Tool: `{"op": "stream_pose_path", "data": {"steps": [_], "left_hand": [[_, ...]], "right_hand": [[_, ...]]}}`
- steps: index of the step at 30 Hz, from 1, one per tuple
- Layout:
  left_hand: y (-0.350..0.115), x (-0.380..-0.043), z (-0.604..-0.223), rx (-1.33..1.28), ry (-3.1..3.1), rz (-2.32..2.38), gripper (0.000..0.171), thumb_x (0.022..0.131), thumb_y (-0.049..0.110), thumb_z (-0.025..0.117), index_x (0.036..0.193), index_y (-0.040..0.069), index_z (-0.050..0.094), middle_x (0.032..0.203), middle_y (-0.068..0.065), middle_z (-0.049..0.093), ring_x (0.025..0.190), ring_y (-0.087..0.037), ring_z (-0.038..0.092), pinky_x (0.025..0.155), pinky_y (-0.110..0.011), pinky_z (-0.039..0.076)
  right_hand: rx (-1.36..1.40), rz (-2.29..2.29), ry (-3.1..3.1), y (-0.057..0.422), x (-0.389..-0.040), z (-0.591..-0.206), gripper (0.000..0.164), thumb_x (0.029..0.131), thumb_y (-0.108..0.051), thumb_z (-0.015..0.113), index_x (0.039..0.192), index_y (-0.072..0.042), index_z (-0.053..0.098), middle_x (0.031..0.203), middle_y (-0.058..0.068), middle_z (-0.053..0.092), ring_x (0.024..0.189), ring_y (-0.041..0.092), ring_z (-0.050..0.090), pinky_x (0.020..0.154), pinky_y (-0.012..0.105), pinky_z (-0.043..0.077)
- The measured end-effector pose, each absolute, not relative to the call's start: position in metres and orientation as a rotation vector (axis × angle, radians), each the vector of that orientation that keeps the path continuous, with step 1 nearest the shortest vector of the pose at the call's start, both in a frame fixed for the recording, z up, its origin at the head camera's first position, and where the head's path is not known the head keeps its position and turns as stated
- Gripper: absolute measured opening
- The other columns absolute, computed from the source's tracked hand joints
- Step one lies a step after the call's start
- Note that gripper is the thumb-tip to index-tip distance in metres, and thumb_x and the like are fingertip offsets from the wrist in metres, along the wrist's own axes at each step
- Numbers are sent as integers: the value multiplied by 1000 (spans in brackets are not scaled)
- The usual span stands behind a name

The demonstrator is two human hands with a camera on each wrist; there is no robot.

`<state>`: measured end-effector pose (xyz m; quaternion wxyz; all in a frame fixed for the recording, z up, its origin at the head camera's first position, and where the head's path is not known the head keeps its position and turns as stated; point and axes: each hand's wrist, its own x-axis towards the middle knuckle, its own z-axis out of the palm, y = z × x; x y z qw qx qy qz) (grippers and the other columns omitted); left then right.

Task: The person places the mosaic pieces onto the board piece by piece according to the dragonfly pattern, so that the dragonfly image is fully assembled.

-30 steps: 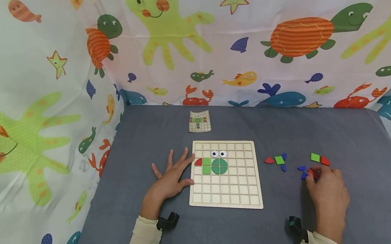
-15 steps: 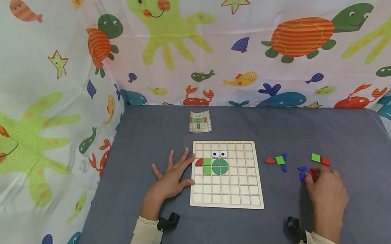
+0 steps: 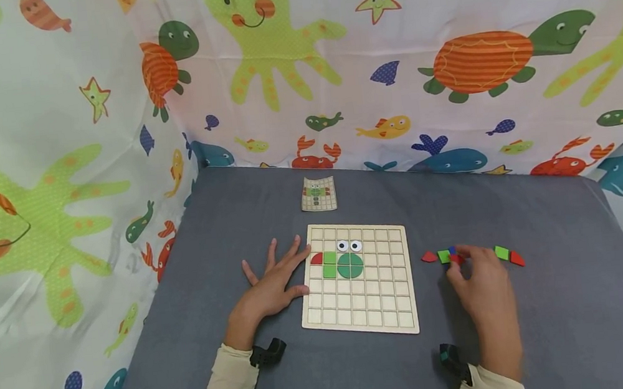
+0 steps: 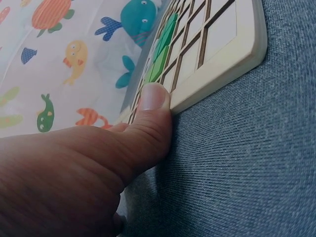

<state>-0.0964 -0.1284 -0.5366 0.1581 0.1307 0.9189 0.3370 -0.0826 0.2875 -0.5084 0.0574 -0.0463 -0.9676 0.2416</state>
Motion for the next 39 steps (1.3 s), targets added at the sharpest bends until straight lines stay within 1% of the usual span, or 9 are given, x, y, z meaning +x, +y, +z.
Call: {"op": "stream_pose_path", "data": {"steps": [2, 7, 9, 12, 15, 19, 27, 31, 39], "left_hand": [[-129, -97, -537, 373, 2631, 956, 87, 95, 35, 76, 169, 34, 30, 178, 8, 11, 162, -36, -16, 106, -81, -31], [-130, -98, -539, 375, 2628, 941, 87, 95, 37, 75, 169, 36, 29, 178, 9, 10, 162, -35, -18, 105, -81, -32], [-130, -98, -540, 375, 2627, 941, 87, 95, 37, 75, 169, 36, 29, 178, 9, 9, 162, -34, -18, 105, -80, -32], [-129, -98, -541, 374, 2629, 936, 88, 95, 37, 75, 169, 37, 28, 177, 10, 9, 162, -33, -19, 105, -80, -32], [-129, -98, -542, 374, 2632, 928, 89, 94, 38, 75, 169, 37, 28, 177, 10, 9, 162, -32, -19, 106, -80, -32], [-129, -99, -541, 371, 2635, 919, 89, 94, 39, 75, 169, 37, 28, 178, 10, 9, 162, -33, -19, 106, -81, -31], [-128, -98, -539, 375, 2635, 926, 88, 94, 38, 74, 169, 35, 29, 178, 9, 9, 162, -34, -18, 105, -81, -31], [-128, -99, -539, 379, 2641, 907, 88, 94, 39, 74, 169, 36, 28, 178, 8, 8, 162, -35, -17, 105, -82, -30], [-129, -98, -539, 381, 2638, 913, 87, 94, 39, 74, 169, 35, 29, 178, 8, 8, 162, -35, -18, 105, -83, -30]], "right_hand": [[-51, 781, -2934, 270, -88, -508, 37, 98, -12, 68, 133, 0, 67, 125, 27, 60, 91, 38, 60, 72, 53, 51], [212, 874, -2896, 231, -97, -507, 36, 99, -8, 69, 133, -2, 65, 127, 23, 60, 95, 37, 64, 77, 54, 57], [310, 880, -2881, 217, -100, -508, 35, 98, -7, 70, 133, -2, 66, 126, 20, 61, 90, 34, 64, 73, 51, 57], [418, 885, -2882, 198, -104, -507, 33, 98, -6, 72, 131, -5, 66, 125, 16, 62, 87, 31, 63, 71, 47, 59], [525, 903, -2865, 181, -107, -506, 31, 97, -5, 75, 127, -6, 67, 121, 13, 64, 88, 29, 67, 73, 45, 63], [659, 902, -2837, 158, -109, -508, 32, 95, -4, 79, 124, -7, 68, 120, 9, 64, 85, 24, 67, 71, 40, 62], [772, 883, -2856, 120, -109, -512, 35, 92, -7, 84, 124, -12, 70, 117, 3, 65, 88, 17, 69, 70, 37, 61], [812, 885, -2836, 107, -108, -516, 31, 92, -8, 84, 121, -13, 71, 111, 1, 66, 84, 12, 66, 68, 33, 59], [936, 879, -2849, 90, -108, -522, 29, 95, -8, 81, 121, -13, 72, 113, -2, 65, 86, 8, 67, 69, 29, 59]]}}
